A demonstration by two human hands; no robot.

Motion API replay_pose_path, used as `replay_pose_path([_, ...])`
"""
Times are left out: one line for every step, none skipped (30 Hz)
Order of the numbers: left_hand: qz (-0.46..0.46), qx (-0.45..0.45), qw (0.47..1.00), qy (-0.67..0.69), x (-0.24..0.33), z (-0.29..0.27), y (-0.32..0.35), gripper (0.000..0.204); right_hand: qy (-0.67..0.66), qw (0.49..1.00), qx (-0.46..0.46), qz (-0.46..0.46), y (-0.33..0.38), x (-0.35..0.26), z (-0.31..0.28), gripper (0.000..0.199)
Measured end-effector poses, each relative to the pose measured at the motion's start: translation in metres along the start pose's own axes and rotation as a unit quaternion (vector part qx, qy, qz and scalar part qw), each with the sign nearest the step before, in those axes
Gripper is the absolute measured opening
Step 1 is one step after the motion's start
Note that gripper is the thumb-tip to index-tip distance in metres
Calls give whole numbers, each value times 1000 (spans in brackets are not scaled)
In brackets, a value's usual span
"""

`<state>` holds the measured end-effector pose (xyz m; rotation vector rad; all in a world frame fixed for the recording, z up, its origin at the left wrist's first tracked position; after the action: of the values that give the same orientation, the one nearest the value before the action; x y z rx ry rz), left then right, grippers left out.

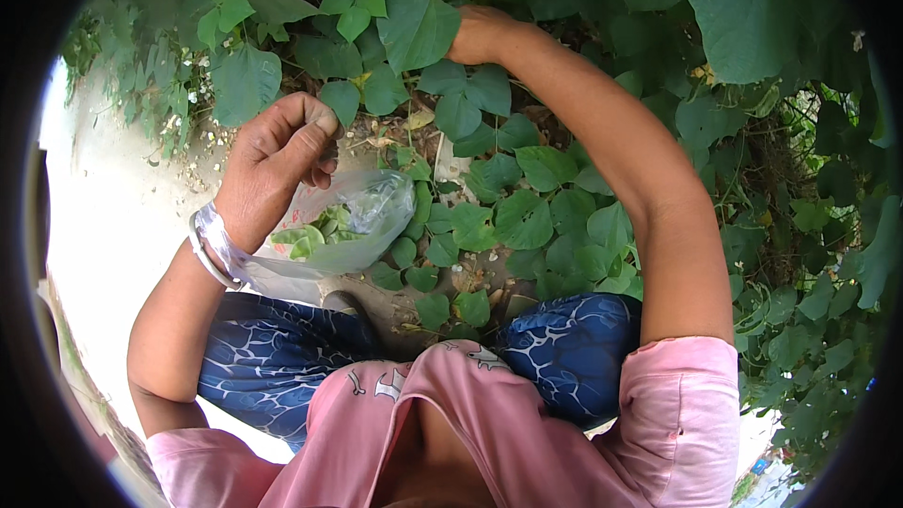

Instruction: The person reaches into a leafy vine plant, picks green pods by hand, and places them into a clear plastic bag held in the other hand. The person moves along the plant, repeatedly selecting and collecting pods throughout the clip.

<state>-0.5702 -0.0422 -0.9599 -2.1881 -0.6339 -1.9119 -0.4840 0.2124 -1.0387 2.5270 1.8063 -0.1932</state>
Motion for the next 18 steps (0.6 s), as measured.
replay_pose_path([-3, 0, 1000, -4, 0, 0, 1, 17, -66, 995, 70, -35, -12, -8, -10, 32])
replay_pose_path([-7, 0, 1000, -8, 0, 0, 1, 17, -133, 979, 139, -70, -26, -12, -21, 32])
replay_pose_path([-7, -2, 1000, -5, -2, -1, 2, 18, -201, 953, 203, -104, -40, -13, -29, 33])
replay_pose_path([-1, -8, 1000, -1, 1, 5, 1, 18, -464, 884, 59, 13, -59, 37, -18, 36])
replay_pose_path([6, -17, 1000, 5, 4, 11, -1, 19, -668, 721, -20, 186, -71, 90, -7, 40])
replay_pose_path([1, -3, 1000, 9, 0, 6, 0, 20, -688, 686, 8, 236, -83, 84, -17, 40])
replay_pose_path([-15, -4, 1000, 1, -3, -2, 4, 18, -647, 729, 71, 212, -87, 62, -35, 40])
replay_pose_path([-10, -5, 1000, 7, -4, -5, 5, 18, -608, 759, 134, 189, -80, 50, -59, 39])
replay_pose_path([3, -24, 1000, 14, 0, 2, 3, 18, -577, 773, 187, 184, -61, 55, -90, 39])
replay_pose_path([2, -18, 1000, 15, -2, 0, 4, 18, -581, 771, 203, 166, -63, 50, -99, 39])
replay_pose_path([0, -14, 1000, 13, -5, -2, 5, 18, -582, 768, 221, 150, -64, 45, -109, 38])
replay_pose_path([4, -18, 1000, 11, -5, -1, 5, 17, -575, 768, 243, 142, -57, 44, -126, 38])
replay_pose_path([8, -18, 1000, 8, -5, 0, 4, 17, -573, 767, 256, 133, -53, 40, -138, 38])
replay_pose_path([12, -18, 1000, 5, -5, 0, 4, 17, -570, 767, 268, 124, -50, 36, -148, 37])
replay_pose_path([17, -16, 1000, -3, -5, -1, 5, 17, -567, 766, 278, 119, -46, 33, -156, 37])
replay_pose_path([25, -17, 1000, 3, -5, -1, 5, 16, -565, 766, 286, 112, -43, 29, -162, 37])
replay_pose_path([33, -18, 999, 10, -5, -1, 5, 16, -563, 766, 293, 106, -41, 25, -168, 36])
replay_pose_path([36, -19, 999, 13, -5, -1, 6, 16, -565, 763, 297, 103, -39, 21, -169, 36])
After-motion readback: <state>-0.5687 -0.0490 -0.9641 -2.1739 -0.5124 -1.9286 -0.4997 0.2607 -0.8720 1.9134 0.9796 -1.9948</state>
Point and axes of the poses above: each hand's wrist, its own y-axis away from the middle knuckle, its own z-axis out of the palm, x = y × z, the point moved 3 cm from there along -y, towards the middle knuckle, and after that the axes turned 11 degrees about x, right-handed, at the moved point
